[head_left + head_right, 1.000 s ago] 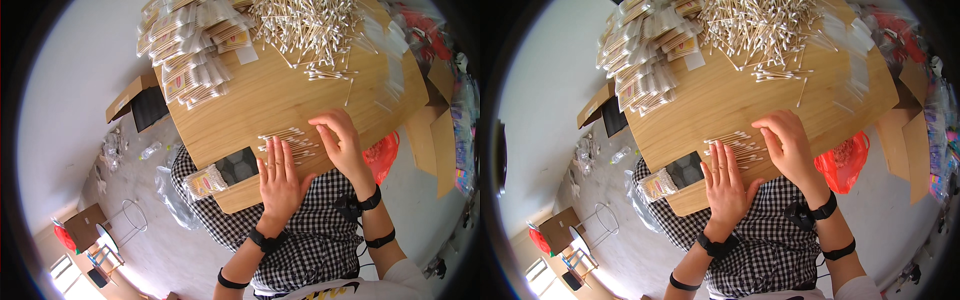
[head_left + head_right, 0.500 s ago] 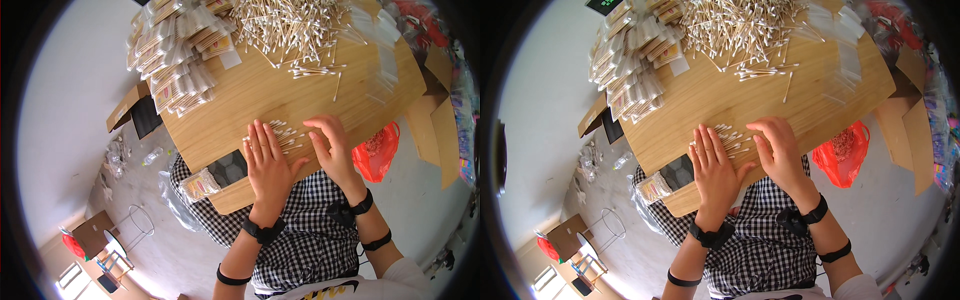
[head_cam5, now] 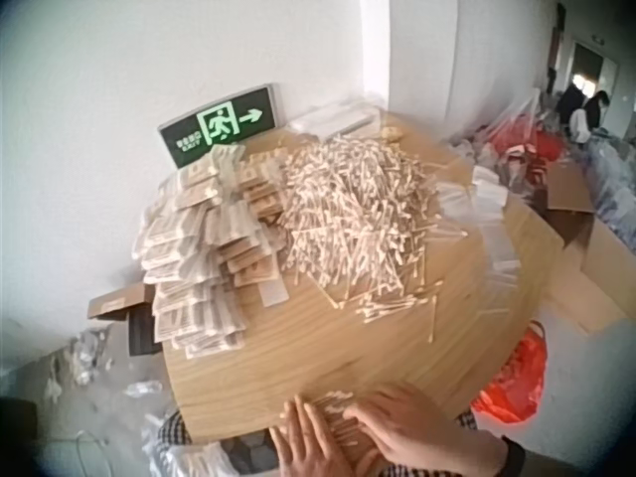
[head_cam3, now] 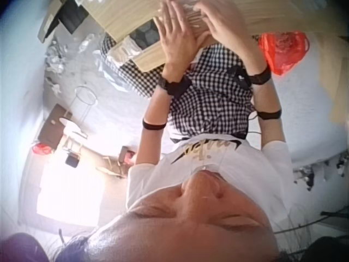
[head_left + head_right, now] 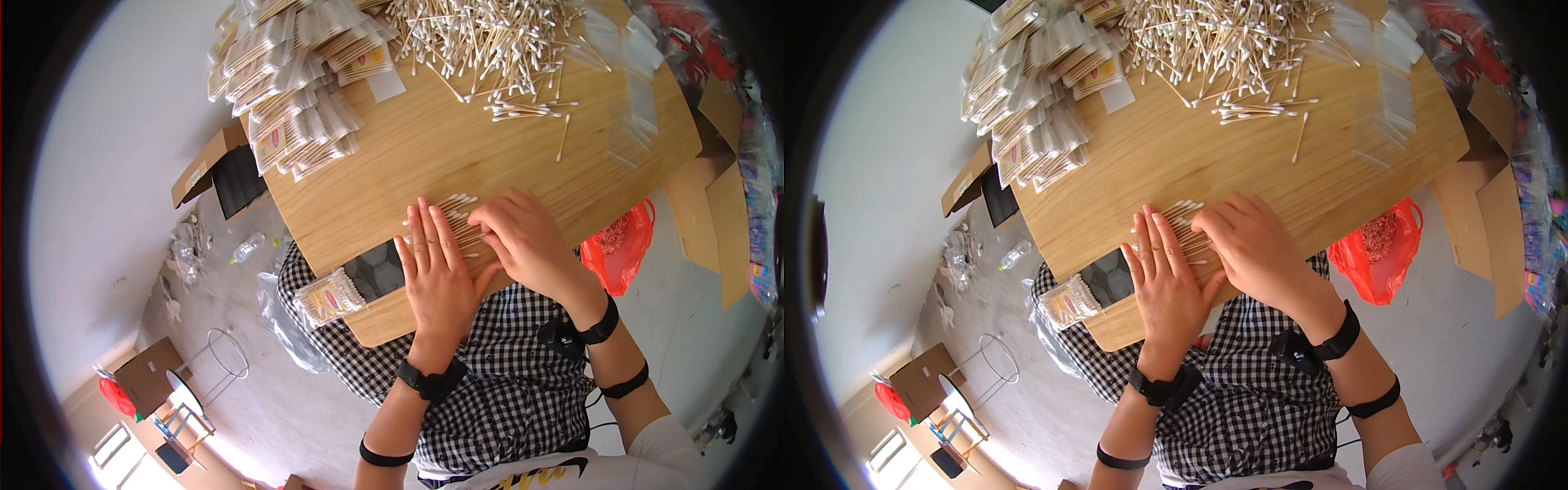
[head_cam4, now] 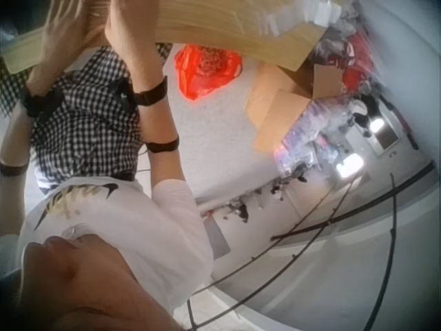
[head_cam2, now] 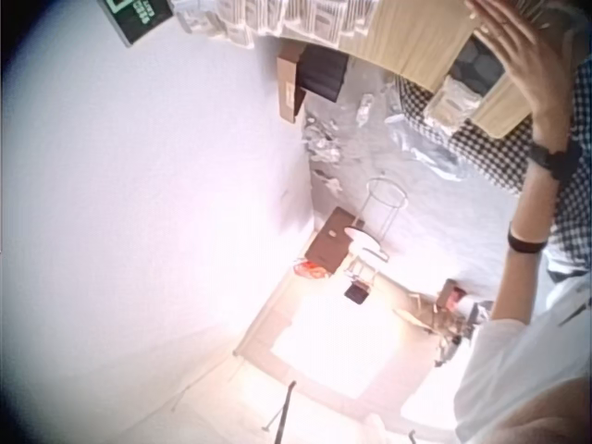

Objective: Manually picking cotton swabs from a pile and placing them into a small clear plastic bag.

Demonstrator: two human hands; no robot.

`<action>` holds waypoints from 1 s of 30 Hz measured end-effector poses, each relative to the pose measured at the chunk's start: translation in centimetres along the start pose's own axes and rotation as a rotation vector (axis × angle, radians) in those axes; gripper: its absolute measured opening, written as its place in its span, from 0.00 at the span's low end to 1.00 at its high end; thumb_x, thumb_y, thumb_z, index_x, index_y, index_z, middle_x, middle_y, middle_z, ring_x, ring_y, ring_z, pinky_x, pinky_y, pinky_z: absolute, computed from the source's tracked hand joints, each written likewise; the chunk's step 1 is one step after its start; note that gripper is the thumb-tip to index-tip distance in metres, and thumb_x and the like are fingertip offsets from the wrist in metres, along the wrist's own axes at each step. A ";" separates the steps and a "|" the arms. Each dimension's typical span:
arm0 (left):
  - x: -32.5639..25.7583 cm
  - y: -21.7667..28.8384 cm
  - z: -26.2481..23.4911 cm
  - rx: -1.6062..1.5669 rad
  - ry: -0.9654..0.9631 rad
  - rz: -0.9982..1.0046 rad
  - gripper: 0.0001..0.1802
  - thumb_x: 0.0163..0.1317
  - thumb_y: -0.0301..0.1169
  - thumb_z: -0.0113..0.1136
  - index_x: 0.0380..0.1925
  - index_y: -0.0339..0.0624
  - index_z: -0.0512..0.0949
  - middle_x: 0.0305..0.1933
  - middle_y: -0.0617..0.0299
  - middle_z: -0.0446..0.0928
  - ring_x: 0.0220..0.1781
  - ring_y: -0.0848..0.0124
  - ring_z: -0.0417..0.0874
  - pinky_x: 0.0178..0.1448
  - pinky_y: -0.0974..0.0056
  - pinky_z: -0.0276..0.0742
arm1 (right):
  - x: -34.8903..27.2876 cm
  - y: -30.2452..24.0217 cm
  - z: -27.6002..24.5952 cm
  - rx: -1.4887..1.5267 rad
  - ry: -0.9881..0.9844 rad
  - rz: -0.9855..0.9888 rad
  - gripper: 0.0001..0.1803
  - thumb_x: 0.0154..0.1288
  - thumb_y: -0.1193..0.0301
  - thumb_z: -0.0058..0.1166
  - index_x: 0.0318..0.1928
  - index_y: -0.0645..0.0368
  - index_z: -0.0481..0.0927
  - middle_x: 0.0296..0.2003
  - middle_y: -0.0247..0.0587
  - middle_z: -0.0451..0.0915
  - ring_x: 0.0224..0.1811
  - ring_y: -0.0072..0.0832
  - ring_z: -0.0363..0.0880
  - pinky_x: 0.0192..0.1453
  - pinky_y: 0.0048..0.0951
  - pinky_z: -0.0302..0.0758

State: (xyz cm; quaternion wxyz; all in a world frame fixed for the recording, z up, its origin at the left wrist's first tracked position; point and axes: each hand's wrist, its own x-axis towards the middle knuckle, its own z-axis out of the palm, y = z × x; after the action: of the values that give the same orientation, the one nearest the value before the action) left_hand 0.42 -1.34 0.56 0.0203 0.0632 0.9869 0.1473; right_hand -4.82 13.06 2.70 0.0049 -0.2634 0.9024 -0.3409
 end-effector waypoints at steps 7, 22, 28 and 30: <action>-0.1 -0.4 -0.4 -0.005 0.007 -0.005 0.56 0.54 0.62 0.52 0.67 0.24 0.47 0.73 0.40 0.48 0.76 0.52 0.45 0.74 0.44 0.42 | 0.8 -1.4 -1.9 -0.108 -0.011 -0.045 0.12 0.48 0.80 0.55 0.35 0.59 0.72 0.33 0.37 0.74 0.40 0.37 0.72 0.47 0.35 0.68; -3.0 -4.4 -2.9 -0.549 0.347 -0.136 0.35 0.59 0.21 0.41 0.69 0.33 0.48 0.74 0.43 0.46 0.77 0.51 0.42 0.76 0.48 0.36 | -2.1 -1.2 1.4 -0.003 0.079 -0.015 0.07 0.48 0.82 0.58 0.29 0.60 0.76 0.30 0.34 0.74 0.39 0.34 0.73 0.44 0.35 0.70; -1.7 -2.3 -1.8 -1.143 0.460 -0.280 0.34 0.67 0.37 0.40 0.69 0.35 0.47 0.74 0.46 0.46 0.77 0.57 0.43 0.77 0.53 0.35 | -1.6 -0.2 0.4 0.235 0.211 0.163 0.13 0.58 0.79 0.56 0.46 0.60 0.76 0.44 0.40 0.75 0.51 0.36 0.72 0.56 0.34 0.69; -1.0 -1.6 -1.6 -1.321 0.513 -0.313 0.36 0.68 0.43 0.40 0.70 0.37 0.45 0.75 0.46 0.45 0.77 0.58 0.41 0.77 0.55 0.33 | -1.9 -0.1 1.7 0.489 0.313 0.238 0.17 0.62 0.75 0.54 0.52 0.61 0.72 0.51 0.43 0.72 0.57 0.36 0.68 0.62 0.35 0.65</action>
State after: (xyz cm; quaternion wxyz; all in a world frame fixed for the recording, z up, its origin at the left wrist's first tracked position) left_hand 1.11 -3.41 1.64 -0.1571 -0.1406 0.6630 0.7184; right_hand -2.82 12.86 1.13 -0.0309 -0.0912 0.8080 -0.5813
